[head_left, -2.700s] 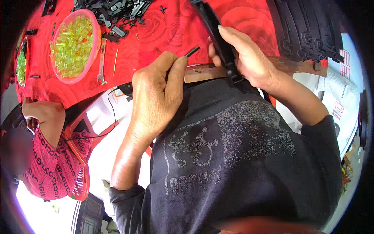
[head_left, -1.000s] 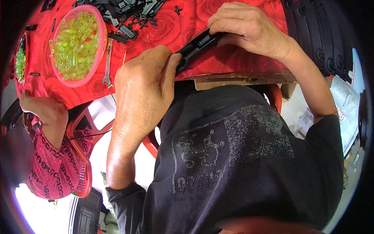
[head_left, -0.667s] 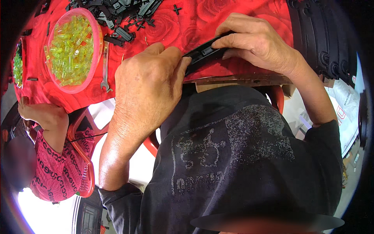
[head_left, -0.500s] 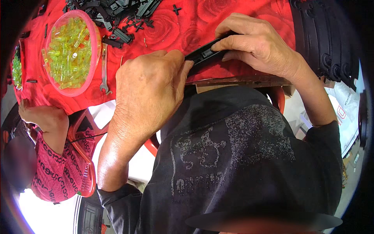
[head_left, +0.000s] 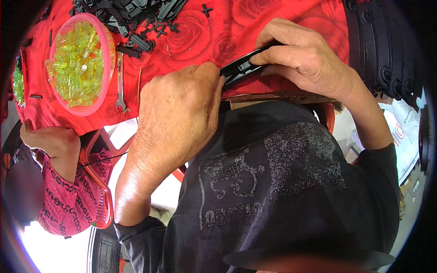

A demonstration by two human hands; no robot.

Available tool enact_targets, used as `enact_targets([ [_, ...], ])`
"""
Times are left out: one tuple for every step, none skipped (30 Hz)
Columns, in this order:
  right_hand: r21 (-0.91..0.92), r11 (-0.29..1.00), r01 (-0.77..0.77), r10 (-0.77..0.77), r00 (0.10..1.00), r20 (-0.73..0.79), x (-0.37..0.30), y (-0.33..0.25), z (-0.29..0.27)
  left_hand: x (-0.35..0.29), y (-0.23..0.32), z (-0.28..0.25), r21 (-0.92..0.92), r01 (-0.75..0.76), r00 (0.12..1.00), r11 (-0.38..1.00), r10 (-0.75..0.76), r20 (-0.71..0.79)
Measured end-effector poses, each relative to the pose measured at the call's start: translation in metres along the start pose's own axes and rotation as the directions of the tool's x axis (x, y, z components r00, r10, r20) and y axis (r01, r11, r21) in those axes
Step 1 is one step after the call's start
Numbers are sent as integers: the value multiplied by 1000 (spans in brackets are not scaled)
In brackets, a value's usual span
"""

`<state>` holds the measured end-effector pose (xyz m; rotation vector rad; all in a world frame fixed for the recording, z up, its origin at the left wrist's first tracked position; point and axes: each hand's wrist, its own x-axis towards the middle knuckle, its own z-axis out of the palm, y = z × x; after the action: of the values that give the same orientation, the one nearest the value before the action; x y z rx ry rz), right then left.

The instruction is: The person assembles plastic components by fitting small plastic pieces into a black plastic frame by hand.

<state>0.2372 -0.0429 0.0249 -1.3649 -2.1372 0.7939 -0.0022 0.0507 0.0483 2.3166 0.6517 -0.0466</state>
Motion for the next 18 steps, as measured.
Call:
enact_targets([
  [0,1000,-11,11,1000,-2,0,-1,0,0,0,0,1,2,1000,1000,-2,-1],
  [0,1000,-22,22,1000,-4,0,-1,1,0,-1,1,6,-1,1000,1000,1,5],
  [0,1000,-19,19,1000,-3,0,-2,1,-1,-2,1,11,-5,1000,1000,5,11],
  [9,999,-38,38,999,-4,0,-2,2,-1,-2,1,12,-3,1000,1000,3,9],
  [18,998,-56,56,998,-5,-1,-1,3,-1,-1,0,0,4,1000,1000,-4,3],
  [17,998,-54,54,999,-4,-1,-1,2,-1,-1,0,-12,10,1000,1000,-10,-2],
  [30,998,-57,57,998,-1,0,-1,2,-2,-2,1,-12,13,1000,1000,-13,-4],
  [42,997,-61,61,998,2,0,-1,2,-2,-2,2,-12,10,1000,1000,-10,-15],
  [43,997,-58,57,998,3,0,-1,3,-3,-3,2,-11,7,1000,1000,-8,-26],
  [51,996,-68,68,998,1,0,-1,3,-2,-3,3,-12,8,1000,1000,-9,-29],
  [60,995,-78,79,997,-1,0,-1,3,-2,-4,3,28,-13,1000,1000,13,-28],
  [59,995,-76,76,997,1,0,0,3,-2,-5,3,68,-33,999,997,35,-27],
  [54,996,-78,79,997,-7,0,0,3,-2,-4,3,66,-32,999,997,34,-29],
  [48,996,-80,81,997,-14,1,0,4,-3,-4,2,58,-15,1000,998,16,-22],
  [47,996,-79,80,997,-11,1,0,3,-3,-4,2,49,3,1000,999,-2,-15],
  [43,995,-89,89,996,0,1,-1,3,-4,-5,3,49,5,1000,999,-4,-19],
  [39,994,-100,99,995,11,2,-1,3,-3,-6,5,34,1,1000,999,0,-31],
  [38,995,-97,96,995,12,2,-1,3,-3,-7,6,18,-4,999,1000,5,-44],
])
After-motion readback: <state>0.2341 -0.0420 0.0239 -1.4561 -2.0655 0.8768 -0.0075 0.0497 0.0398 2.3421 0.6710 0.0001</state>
